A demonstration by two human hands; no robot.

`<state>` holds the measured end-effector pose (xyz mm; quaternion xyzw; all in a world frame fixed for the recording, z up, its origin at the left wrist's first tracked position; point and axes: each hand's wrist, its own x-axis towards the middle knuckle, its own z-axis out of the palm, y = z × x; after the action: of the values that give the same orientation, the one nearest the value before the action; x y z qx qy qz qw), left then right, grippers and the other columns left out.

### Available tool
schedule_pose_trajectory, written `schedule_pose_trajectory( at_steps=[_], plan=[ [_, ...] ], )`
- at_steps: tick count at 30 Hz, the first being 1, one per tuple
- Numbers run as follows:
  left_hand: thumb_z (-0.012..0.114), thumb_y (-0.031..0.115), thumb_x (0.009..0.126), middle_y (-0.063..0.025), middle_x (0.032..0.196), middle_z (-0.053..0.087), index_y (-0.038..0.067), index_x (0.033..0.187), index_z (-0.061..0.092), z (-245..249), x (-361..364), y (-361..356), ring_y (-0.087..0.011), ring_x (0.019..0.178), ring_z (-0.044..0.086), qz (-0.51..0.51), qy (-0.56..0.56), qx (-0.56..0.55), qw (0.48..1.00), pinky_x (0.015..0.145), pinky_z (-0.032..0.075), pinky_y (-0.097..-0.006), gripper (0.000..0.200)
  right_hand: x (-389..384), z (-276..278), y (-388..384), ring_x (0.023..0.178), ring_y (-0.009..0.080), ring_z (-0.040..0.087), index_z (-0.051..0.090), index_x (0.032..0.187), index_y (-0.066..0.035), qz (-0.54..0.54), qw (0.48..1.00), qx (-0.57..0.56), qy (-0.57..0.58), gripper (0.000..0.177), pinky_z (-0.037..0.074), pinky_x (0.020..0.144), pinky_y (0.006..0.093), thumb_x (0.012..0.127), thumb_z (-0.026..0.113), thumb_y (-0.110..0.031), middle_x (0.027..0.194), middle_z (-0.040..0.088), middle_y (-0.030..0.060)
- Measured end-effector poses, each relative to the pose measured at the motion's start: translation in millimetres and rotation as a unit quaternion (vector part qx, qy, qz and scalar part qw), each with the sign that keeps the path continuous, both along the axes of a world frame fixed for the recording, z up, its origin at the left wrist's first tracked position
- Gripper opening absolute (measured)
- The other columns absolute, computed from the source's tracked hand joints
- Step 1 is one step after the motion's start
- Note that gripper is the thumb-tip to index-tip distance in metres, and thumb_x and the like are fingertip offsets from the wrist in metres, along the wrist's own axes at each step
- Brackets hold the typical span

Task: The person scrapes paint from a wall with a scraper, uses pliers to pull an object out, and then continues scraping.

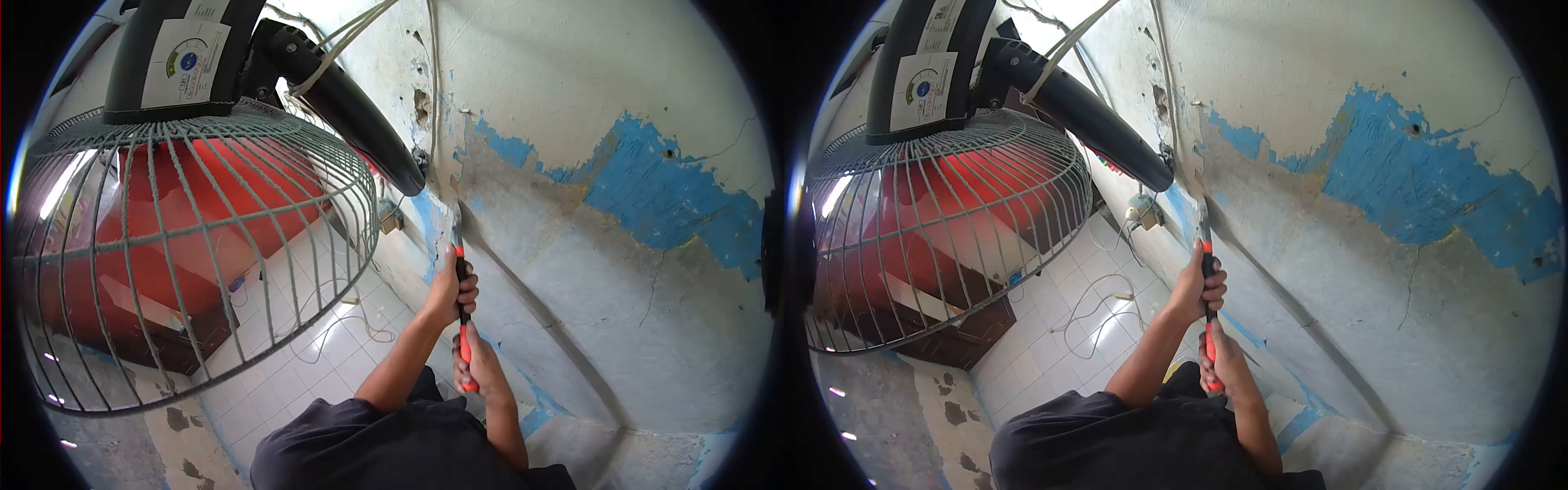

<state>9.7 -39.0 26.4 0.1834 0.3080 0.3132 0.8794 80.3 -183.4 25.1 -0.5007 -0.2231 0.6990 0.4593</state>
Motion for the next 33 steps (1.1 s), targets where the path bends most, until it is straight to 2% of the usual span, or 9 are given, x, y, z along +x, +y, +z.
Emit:
schedule_pose_trajectory(
  at_steps=[2,7,10,18,19,23,27,33],
  plan=[
    [0.033,0.068,0.093,0.0066,0.058,0.026,0.015,0.082,0.041,1.0,2.1,3.4,-0.0056,0.043,0.023,0.022,0.005,0.014,1.000,0.041,0.022,-0.0236,0.054,8.9,2.1,8.3,0.033,0.0083,0.032,0.046,0.089,-0.005,0.018,1.000,-0.004,0.012,0.055,0.037,0.030,0.0285,0.097,0.035,-0.058,0.052,0.035,-0.0015],
    [0.032,0.066,0.094,0.0065,0.059,0.026,0.015,0.082,0.040,2.7,3.9,-9.2,-0.0058,0.044,0.023,-0.022,-0.017,-0.014,1.000,0.042,0.022,-0.0237,0.053,5.5,4.4,-8.5,0.033,0.0074,0.032,0.046,0.090,-0.005,-0.002,1.000,-0.001,0.006,0.055,0.037,0.031,0.0280,0.097,0.035,-0.058,0.052,0.035,-0.0026],
    [0.032,0.067,0.093,0.0067,0.059,0.026,0.016,0.082,0.040,-4.1,3.5,8.3,-0.0058,0.044,0.023,0.038,-0.016,0.009,0.999,0.042,0.023,-0.0237,0.053,15.8,3.6,14.0,0.033,0.0074,0.032,0.046,0.090,-0.004,0.030,0.999,-0.005,0.032,0.055,0.037,0.031,0.0279,0.097,0.035,-0.058,0.052,0.035,-0.0024],
    [0.037,0.072,0.089,0.0063,0.058,0.027,0.017,0.083,0.040,-13.9,4.7,-0.5,-0.0066,0.044,0.024,-0.006,-0.023,-0.014,1.000,0.043,0.024,-0.0247,0.055,9.5,1.1,0.7,0.033,0.0079,0.033,0.047,0.088,-0.006,0.012,1.000,-0.013,0.011,0.053,0.036,0.031,0.0278,0.097,0.037,-0.057,0.053,0.036,-0.0023],
    [0.033,0.068,0.092,0.0067,0.059,0.027,0.016,0.083,0.041,-12.9,4.5,5.8,-0.0055,0.045,0.024,0.032,-0.005,0.000,0.999,0.043,0.024,-0.0241,0.054,13.4,1.7,11.5,0.033,0.0080,0.033,0.047,0.087,-0.006,0.019,1.000,-0.021,0.012,0.053,0.036,0.031,0.0277,0.097,0.037,-0.057,0.053,0.037,-0.0023],
    [0.033,0.072,0.090,0.0057,0.059,0.028,0.016,0.083,0.039,-20.5,2.1,8.8,-0.0069,0.045,0.024,0.017,-0.004,0.029,0.999,0.043,0.024,-0.0245,0.057,13.0,-4.5,10.9,0.034,0.0080,0.033,0.047,0.087,-0.006,0.017,1.000,-0.017,0.009,0.054,0.036,0.031,0.0275,0.096,0.037,-0.058,0.053,0.036,-0.0020],
    [0.033,0.071,0.090,0.0058,0.057,0.027,0.016,0.080,0.038,1.5,4.0,-9.2,-0.0070,0.044,0.024,-0.013,0.018,0.008,1.000,0.043,0.023,-0.0247,0.057,6.6,-1.8,-4.1,0.033,0.0078,0.033,0.047,0.086,-0.006,-0.005,1.000,-0.016,0.018,0.055,0.035,0.031,0.0271,0.096,0.037,-0.059,0.053,0.036,-0.0022],
    [0.033,0.069,0.092,0.0065,0.058,0.028,0.015,0.082,0.040,5.8,0.6,4.4,-0.0058,0.044,0.024,0.016,0.021,0.037,0.999,0.042,0.024,-0.0238,0.055,7.3,1.8,7.1,0.033,0.0082,0.033,0.046,0.085,-0.006,0.011,1.000,0.010,0.012,0.057,0.036,0.031,0.0279,0.095,0.036,-0.061,0.053,0.035,-0.0022]
  ],
)
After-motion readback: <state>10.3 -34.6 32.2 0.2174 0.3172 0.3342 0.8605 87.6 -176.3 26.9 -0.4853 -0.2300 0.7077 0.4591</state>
